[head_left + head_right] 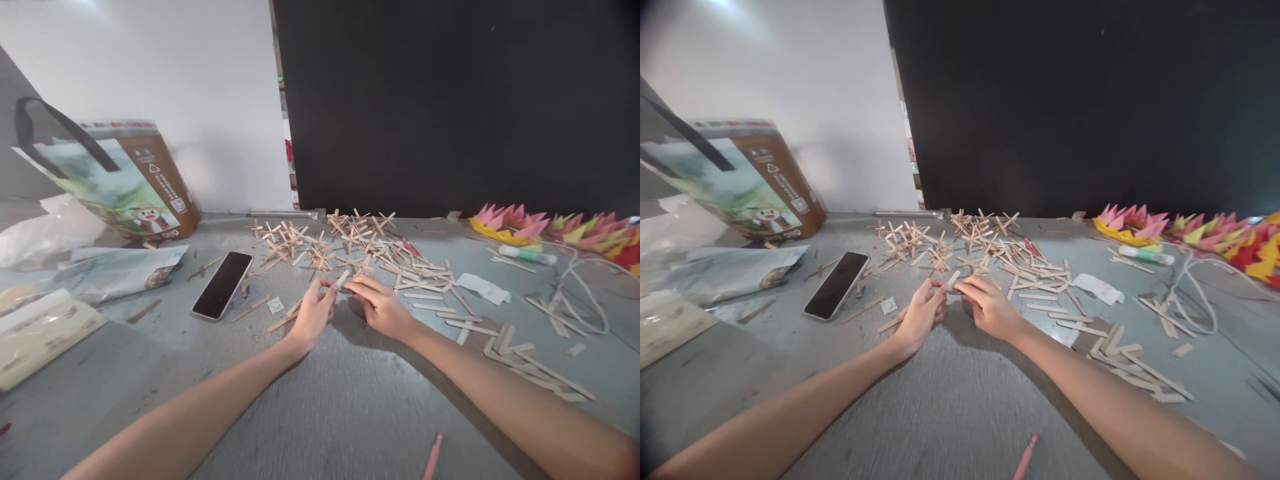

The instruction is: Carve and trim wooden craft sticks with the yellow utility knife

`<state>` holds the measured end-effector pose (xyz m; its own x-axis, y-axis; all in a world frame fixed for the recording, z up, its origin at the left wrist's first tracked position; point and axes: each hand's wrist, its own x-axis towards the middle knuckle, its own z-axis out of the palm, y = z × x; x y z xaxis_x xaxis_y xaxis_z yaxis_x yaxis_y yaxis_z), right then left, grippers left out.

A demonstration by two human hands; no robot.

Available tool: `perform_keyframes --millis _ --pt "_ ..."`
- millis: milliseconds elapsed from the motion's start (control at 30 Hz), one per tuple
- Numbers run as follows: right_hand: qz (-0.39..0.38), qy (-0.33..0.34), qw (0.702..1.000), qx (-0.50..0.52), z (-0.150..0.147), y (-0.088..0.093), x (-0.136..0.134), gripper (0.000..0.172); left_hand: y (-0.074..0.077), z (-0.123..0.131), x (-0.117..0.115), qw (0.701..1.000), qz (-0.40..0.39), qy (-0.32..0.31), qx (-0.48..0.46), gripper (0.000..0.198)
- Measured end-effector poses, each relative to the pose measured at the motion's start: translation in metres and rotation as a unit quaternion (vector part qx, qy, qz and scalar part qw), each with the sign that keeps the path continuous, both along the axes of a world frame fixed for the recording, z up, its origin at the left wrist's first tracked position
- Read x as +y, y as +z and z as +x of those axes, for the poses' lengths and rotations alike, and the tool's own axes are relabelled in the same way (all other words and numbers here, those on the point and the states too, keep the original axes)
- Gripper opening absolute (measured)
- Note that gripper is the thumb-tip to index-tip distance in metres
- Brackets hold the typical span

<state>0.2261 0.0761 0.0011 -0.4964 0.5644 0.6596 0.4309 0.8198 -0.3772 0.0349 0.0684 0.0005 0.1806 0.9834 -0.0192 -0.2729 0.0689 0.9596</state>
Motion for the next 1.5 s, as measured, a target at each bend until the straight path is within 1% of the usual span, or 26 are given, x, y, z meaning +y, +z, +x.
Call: perform_keyframes --millis 167,367,467,533,633,700,833,967,1200,1500 --pt "-0.016 0.001 1.000 -0.008 -0.0001 0.0006 -0.0008 0.038 -0.0017 -0.0013 -0.0013 0.999 0.035 -0.005 0.033 0.035" --pt "-0.015 -0.003 1.000 -0.010 -0.0003 -0.0004 0.0001 0.037 0.0020 -0.0011 -0.0034 0.998 0.025 -0.008 0.062 0.026" --pt "-0.018 -0.004 1.000 -0.008 -0.0004 -0.0006 0.0002 0.036 0.0037 -0.0013 -0.0040 0.998 0.020 -0.014 0.051 0.026" --pt "-0.019 -0.003 1.000 -0.009 -0.0001 -0.0010 0.0005 0.037 0.0030 -0.0009 -0.0035 0.999 0.021 -0.017 0.019 0.025" --pt "-0.021 -0.007 1.000 -0.013 0.0006 -0.0017 0.0009 0.037 -0.0006 0.0001 -0.0018 0.998 0.031 -0.031 -0.037 0.028" --pt "-0.016 -0.013 1.000 -0.013 0.0009 -0.0017 0.0010 0.038 -0.0031 0.0006 -0.0008 0.997 0.041 -0.043 -0.050 0.030" --pt "-0.009 -0.014 1.000 -0.009 0.0003 -0.0007 0.0004 0.039 -0.0044 0.0001 -0.0007 0.996 0.075 -0.049 -0.026 0.031" --pt "-0.010 -0.028 1.000 0.000 -0.0003 -0.0006 0.0007 0.038 -0.0011 -0.0006 -0.0016 0.995 0.091 -0.047 -0.001 0.032" --pt "0.006 -0.035 0.999 0.006 0.0005 -0.0023 0.0029 0.040 0.0041 0.0002 -0.0037 0.996 0.070 -0.047 -0.025 0.039" --pt "-0.001 -0.029 0.999 0.015 0.0015 -0.0022 0.0024 0.043 -0.0011 0.0014 -0.0010 0.995 0.077 -0.033 -0.051 0.040"
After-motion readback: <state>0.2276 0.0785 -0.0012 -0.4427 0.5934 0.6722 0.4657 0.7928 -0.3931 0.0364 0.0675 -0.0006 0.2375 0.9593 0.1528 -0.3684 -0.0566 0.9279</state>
